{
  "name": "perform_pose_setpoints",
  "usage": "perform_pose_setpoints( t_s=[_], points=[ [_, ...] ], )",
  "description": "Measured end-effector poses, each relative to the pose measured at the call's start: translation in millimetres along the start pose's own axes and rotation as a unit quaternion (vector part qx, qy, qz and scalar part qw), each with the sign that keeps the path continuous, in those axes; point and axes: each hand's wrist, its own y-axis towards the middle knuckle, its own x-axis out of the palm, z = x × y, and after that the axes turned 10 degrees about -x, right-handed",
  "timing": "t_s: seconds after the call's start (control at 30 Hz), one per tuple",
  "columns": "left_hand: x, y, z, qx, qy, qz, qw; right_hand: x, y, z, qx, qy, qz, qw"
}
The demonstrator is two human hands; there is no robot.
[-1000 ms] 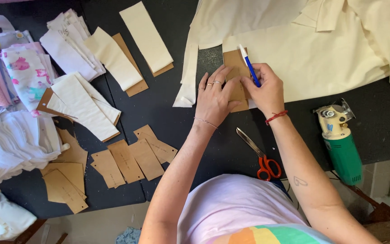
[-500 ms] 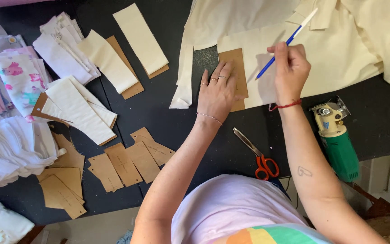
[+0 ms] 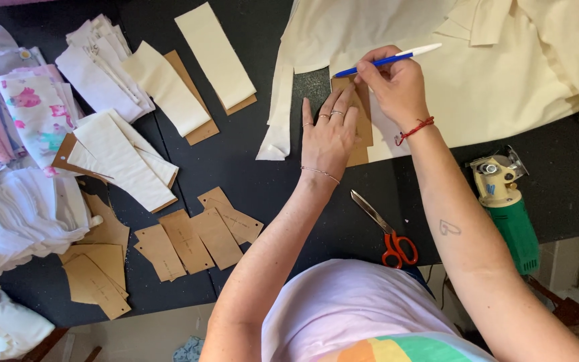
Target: Marking fabric with templates and cutting it using an electric cutter and scissors
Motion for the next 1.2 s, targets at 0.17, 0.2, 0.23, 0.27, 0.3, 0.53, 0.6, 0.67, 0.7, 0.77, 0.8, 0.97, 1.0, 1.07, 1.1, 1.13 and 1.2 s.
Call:
perform_pose_setpoints(
  t_s=[0.17,0.2,0.23,0.27,0.3,0.53,0.6,0.67,0.7,0.77,0.8,0.97,1.0,1.07,1.1,1.13,1.2],
  points=[
    [-1,2,4,-0.021,0.031,0.009,0.999,-4,-1,-7,-0.004,-0.035,-0.008,0.999],
    [-4,3,6,-0.025,0.041,0.005,0.999,-6,-2,-8,0.001,-0.053,-0.003,0.999],
    [1,3,7,-0.023,0.040,0.006,0.999,-11,-4,-8,0.001,-0.054,0.000,0.999],
    [6,4,8,-0.030,0.043,0.008,0.999,-14,-5,-9,0.000,-0.070,0.018,0.997],
    [11,5,8,-0.037,0.046,0.010,0.998,-17,-6,-9,0.000,-0.086,0.036,0.996],
    [19,17,14,-0.044,0.098,-0.023,0.994,-18,-32,-17,-0.098,-0.099,0.032,0.990],
    [35,17,12,-0.041,0.047,-0.105,0.993,-14,-43,-21,-0.171,-0.177,0.039,0.968],
    [29,19,13,-0.041,0.048,-0.109,0.992,-12,-47,-18,-0.185,-0.190,0.032,0.964],
    [26,19,14,-0.042,0.049,-0.114,0.991,-11,-51,-16,-0.198,-0.204,0.024,0.959],
    [22,19,14,-0.040,0.043,-0.112,0.992,-10,-55,-30,-0.196,-0.211,0.017,0.957],
    [19,21,14,-0.040,0.038,-0.107,0.993,-8,-55,-37,-0.198,-0.217,0.011,0.956],
    [38,19,11,-0.033,0.047,-0.116,0.992,-7,-111,-40,-0.186,-0.241,0.017,0.952],
    [43,16,11,-0.029,0.057,-0.127,0.990,-6,-127,-40,-0.173,-0.258,0.022,0.950],
    [31,18,11,-0.029,0.060,-0.133,0.989,-7,-133,-37,-0.167,-0.238,0.039,0.956],
    [24,17,13,-0.028,0.063,-0.139,0.988,-8,-138,-36,-0.161,-0.218,0.056,0.961],
    [20,14,14,-0.028,0.064,-0.139,0.988,-13,-141,-41,-0.161,-0.218,0.055,0.961],
    [11,15,14,0.003,0.079,-0.184,0.980,-23,-140,-50,-0.117,-0.210,0.097,0.966]
  ],
)
